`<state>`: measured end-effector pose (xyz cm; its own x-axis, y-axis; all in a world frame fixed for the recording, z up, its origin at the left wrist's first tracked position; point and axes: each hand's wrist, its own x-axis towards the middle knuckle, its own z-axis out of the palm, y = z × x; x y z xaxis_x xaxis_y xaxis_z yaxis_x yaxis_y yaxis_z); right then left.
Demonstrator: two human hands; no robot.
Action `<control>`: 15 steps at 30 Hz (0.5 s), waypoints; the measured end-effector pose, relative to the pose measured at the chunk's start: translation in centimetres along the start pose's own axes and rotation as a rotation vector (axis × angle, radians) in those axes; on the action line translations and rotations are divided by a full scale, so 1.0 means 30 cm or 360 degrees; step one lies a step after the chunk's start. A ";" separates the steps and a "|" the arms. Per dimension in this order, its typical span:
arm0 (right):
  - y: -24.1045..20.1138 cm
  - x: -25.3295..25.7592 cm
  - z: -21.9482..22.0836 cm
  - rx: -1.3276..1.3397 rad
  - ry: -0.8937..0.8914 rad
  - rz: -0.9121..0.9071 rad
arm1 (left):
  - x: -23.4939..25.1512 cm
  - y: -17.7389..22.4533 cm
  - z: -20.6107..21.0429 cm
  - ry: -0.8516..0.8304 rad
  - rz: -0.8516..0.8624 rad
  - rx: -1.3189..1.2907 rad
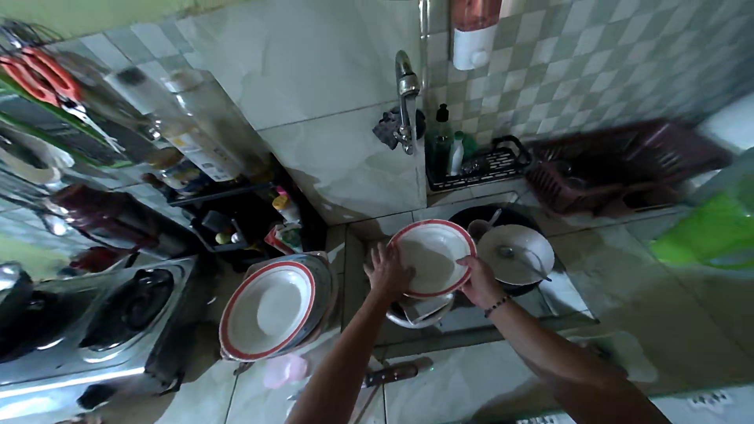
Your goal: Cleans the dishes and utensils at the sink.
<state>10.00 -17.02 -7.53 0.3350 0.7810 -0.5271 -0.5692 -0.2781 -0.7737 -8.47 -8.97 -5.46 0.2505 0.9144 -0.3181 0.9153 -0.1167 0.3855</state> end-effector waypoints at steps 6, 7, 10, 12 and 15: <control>0.004 0.026 0.041 -0.0140 -0.0295 -0.0246 | 0.157 0.155 0.133 0.0401 0.0451 0.0168; 0.002 0.041 0.039 -0.0155 -0.0324 -0.0272 | 0.164 0.176 0.164 0.0371 0.0656 0.0057; -0.025 0.098 0.017 -0.0241 -0.0210 -0.0331 | 0.101 0.198 0.198 -0.0041 0.1237 -0.0332; -0.058 0.120 -0.026 -0.0246 -0.0138 -0.0339 | 0.016 0.164 0.157 -0.0324 0.1404 -0.0322; -0.091 0.146 -0.085 -0.0102 -0.0064 -0.0324 | -0.018 0.054 0.088 -0.0259 0.1300 0.0161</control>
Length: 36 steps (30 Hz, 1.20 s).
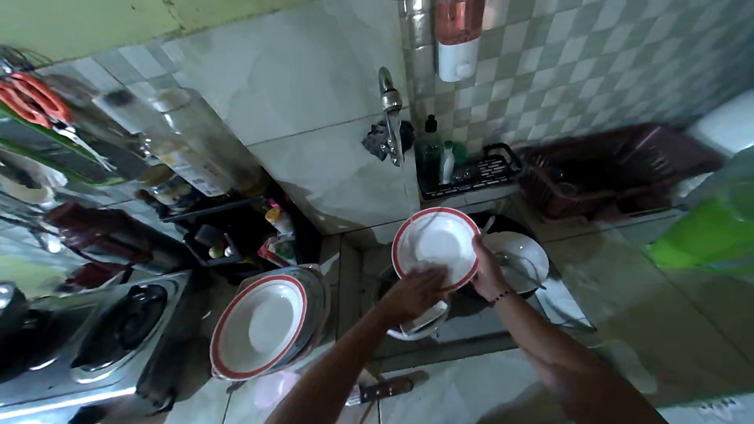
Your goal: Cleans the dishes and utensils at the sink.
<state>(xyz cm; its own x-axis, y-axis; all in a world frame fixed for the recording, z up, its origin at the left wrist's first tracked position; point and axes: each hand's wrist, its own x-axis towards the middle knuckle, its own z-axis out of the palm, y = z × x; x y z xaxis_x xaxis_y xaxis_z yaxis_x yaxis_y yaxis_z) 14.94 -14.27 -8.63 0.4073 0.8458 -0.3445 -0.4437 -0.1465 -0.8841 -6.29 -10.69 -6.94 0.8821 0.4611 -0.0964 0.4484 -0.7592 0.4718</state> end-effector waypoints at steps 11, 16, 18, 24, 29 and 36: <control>0.086 0.010 0.050 0.0081 -0.0248 -0.0080 | 0.227 -0.027 0.041 0.0336 -0.0059 -0.0249; 0.065 0.026 0.028 0.0340 -0.0145 0.0169 | 0.089 -0.048 -0.107 0.0747 -0.0841 0.0041; 0.089 0.043 0.022 0.0470 -0.0203 0.0144 | 0.074 -0.090 -0.148 0.0945 -0.1181 -0.0648; 0.122 0.058 0.000 0.0087 -0.0331 0.0516 | 0.088 -0.065 -0.256 0.0770 -0.1424 -0.1539; 0.074 -0.003 0.031 -0.0960 -0.0363 0.0510 | 0.055 -0.008 -0.391 0.0539 -0.1410 -0.0481; -0.263 0.004 0.160 -0.1394 -0.0280 -0.0849 | -0.068 -0.057 -0.408 0.0867 -0.1371 -0.0687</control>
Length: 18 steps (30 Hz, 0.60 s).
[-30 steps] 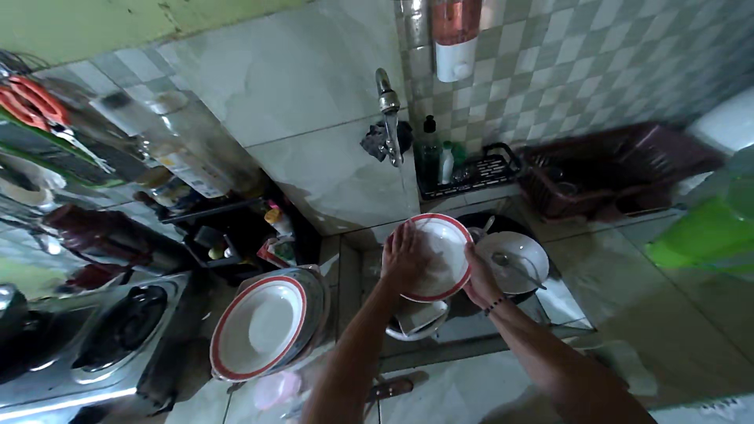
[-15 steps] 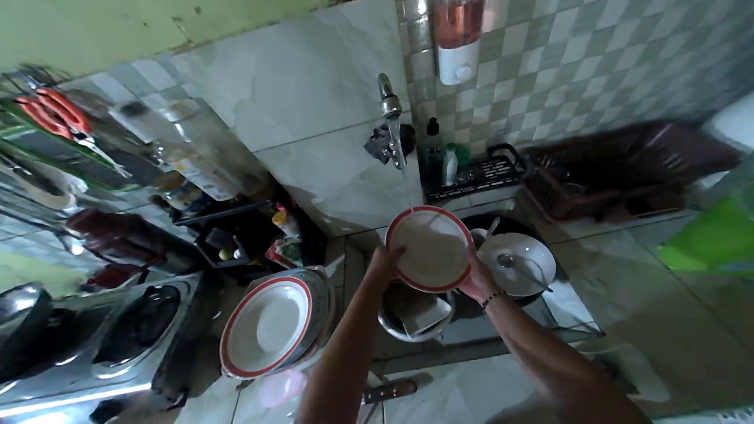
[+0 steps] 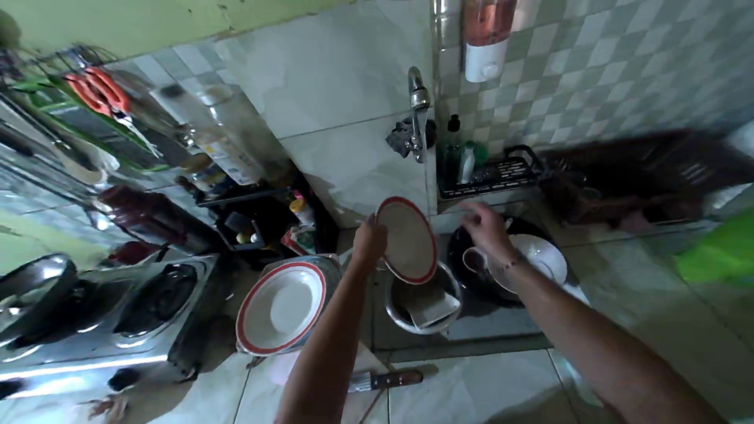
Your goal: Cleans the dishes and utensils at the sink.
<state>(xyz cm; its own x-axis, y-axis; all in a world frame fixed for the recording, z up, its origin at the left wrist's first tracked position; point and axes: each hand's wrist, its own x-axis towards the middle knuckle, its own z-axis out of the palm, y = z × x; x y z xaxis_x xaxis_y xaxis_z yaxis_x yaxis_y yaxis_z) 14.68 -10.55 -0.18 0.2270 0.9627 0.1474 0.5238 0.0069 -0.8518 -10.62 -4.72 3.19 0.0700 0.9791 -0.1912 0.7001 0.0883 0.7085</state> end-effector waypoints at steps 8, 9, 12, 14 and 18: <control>-0.356 0.138 0.051 -0.0939 -0.0203 -0.1105 | -0.102 -0.155 0.118 0.0088 -0.0244 -0.1193; -0.371 0.150 0.086 -0.1138 -0.0327 -0.1154 | -0.136 -0.157 0.125 0.0074 -0.0335 -0.1339; -0.382 0.217 0.140 -0.1488 -0.0415 -0.1039 | -0.204 -0.184 0.158 0.0029 -0.0477 -0.1592; -0.384 0.255 0.144 -0.1630 -0.0353 -0.0912 | -0.237 -0.197 0.177 0.0042 -0.0522 -0.1654; -0.373 0.268 0.137 -0.1657 -0.0156 -0.0696 | -0.282 -0.239 0.206 0.0043 -0.0517 -0.1685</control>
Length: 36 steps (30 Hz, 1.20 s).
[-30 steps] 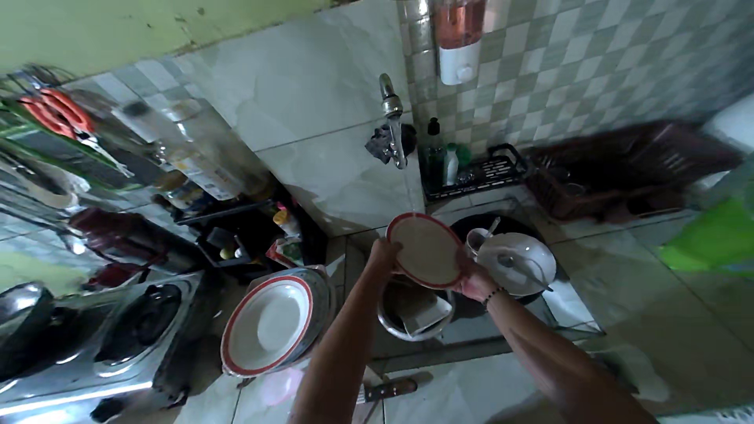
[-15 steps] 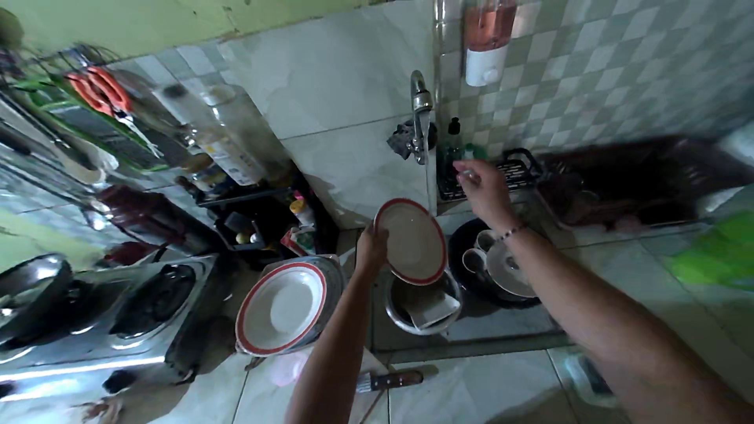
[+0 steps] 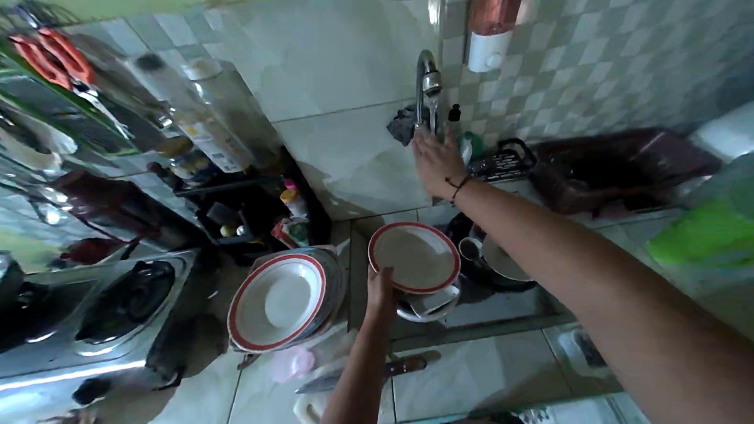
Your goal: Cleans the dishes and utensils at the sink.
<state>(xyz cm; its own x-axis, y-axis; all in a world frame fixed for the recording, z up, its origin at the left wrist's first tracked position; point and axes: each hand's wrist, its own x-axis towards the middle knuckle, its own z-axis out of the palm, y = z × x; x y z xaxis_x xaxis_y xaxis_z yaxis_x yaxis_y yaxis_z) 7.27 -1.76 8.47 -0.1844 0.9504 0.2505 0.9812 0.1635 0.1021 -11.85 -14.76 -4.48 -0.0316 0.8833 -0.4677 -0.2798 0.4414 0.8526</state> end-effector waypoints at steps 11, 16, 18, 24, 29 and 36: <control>0.036 -0.506 0.198 0.0875 -0.0244 0.0156 | -0.042 -0.077 -0.086 -0.0079 -0.0141 0.0148; 0.240 -1.001 0.233 0.0958 -0.0413 0.0516 | -0.053 -0.090 -0.150 -0.0091 -0.0256 0.0124; 0.342 -1.180 0.194 0.0925 -0.0436 0.0870 | -0.064 -0.094 -0.149 -0.0087 -0.0266 0.0107; 0.416 -1.423 0.249 0.0665 -0.1139 0.1191 | -0.104 -0.123 -0.093 -0.0052 -0.0244 0.0149; 0.386 -1.429 0.352 0.0625 -0.1442 0.1272 | -0.151 -0.160 -0.018 0.0035 -0.0249 0.0163; 0.497 -1.446 0.382 0.0827 -0.1451 0.0993 | -0.229 -0.221 0.082 0.0178 -0.0205 0.0097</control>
<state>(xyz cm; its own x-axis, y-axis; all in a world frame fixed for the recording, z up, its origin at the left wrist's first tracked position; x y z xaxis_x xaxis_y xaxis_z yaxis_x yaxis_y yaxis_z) 30.54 -37.51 -11.91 0.2282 0.7068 -0.6696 0.8316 -0.4992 -0.2435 -7.41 -23.37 -6.35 -0.1065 0.7972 -0.5943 -0.2297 0.5618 0.7948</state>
